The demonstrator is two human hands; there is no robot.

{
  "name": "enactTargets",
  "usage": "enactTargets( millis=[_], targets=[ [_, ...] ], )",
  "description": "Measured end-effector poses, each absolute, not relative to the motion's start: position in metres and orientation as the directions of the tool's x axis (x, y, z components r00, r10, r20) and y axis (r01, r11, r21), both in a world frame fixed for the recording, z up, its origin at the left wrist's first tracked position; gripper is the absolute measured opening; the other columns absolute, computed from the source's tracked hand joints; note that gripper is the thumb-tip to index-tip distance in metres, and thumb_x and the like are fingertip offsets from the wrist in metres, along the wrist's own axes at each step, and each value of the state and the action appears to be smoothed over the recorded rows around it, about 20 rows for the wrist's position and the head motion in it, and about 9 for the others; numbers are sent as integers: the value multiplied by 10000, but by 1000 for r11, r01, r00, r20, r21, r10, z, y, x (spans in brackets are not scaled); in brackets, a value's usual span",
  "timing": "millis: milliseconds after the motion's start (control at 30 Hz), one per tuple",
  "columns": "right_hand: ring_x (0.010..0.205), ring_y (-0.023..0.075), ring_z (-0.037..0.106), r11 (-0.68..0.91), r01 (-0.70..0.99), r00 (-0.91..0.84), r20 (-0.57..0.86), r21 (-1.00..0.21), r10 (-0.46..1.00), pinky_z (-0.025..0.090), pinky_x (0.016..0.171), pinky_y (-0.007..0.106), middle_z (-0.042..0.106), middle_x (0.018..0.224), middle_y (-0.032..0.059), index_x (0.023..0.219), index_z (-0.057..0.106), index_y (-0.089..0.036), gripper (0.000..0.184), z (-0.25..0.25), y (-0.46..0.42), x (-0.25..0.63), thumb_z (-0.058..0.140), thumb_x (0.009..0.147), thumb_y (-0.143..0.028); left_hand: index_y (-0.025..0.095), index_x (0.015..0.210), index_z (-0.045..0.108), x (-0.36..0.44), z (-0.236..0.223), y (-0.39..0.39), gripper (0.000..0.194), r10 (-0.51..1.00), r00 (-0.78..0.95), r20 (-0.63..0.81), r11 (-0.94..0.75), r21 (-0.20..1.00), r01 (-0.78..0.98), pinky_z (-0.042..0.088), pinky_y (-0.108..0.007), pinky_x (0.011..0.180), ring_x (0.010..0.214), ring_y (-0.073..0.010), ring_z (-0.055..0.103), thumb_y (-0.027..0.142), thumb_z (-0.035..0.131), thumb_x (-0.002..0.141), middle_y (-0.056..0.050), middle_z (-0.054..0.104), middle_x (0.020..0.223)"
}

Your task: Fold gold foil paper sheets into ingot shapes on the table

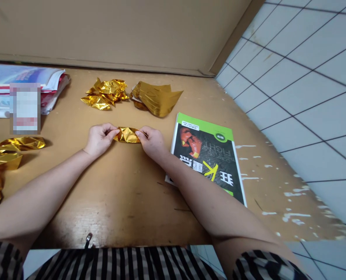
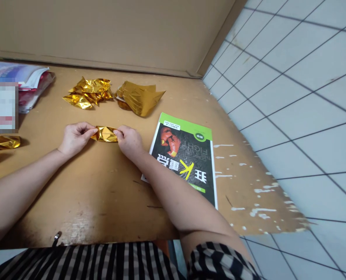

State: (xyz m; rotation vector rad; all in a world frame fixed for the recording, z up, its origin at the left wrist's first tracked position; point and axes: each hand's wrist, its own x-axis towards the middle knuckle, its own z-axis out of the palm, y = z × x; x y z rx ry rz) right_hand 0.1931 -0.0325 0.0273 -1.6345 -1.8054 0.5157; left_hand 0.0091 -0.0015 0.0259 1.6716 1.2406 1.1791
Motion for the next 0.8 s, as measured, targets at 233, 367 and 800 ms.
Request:
enactTargets(
  millis=[233, 367, 800],
  targets=[
    [596, 128, 458, 163, 684, -11, 213, -711, 977, 317, 571, 257, 542, 602, -21, 621, 579, -208, 245, 24, -29, 195, 521, 852, -271, 182, 613, 642, 8, 21, 2, 149, 965, 144, 221, -254, 924, 285, 429, -229, 547, 545, -123, 531, 323, 645, 663, 17, 608, 560],
    [575, 119, 440, 122, 646, 29, 184, -753, 982, 315, 556, 251, 475, 563, -37, 579, 518, -207, 277, 23, -26, 199, 511, 842, -291, 175, 744, 665, 7, 20, 0, 307, 963, 203, 177, -219, 954, 206, 430, -231, 545, 547, -119, 518, 471, 660, 661, 16, 616, 605],
    [560, 118, 420, 178, 606, 7, 228, -775, 974, 327, 553, 248, 436, 542, -39, 564, 503, -214, 289, 18, -28, 199, 496, 836, -314, 163, 697, 643, 5, 21, 4, 217, 979, 186, 87, -109, 988, 112, 422, -210, 472, 466, -100, 521, 344, 733, 616, 25, 584, 522]
  ],
)
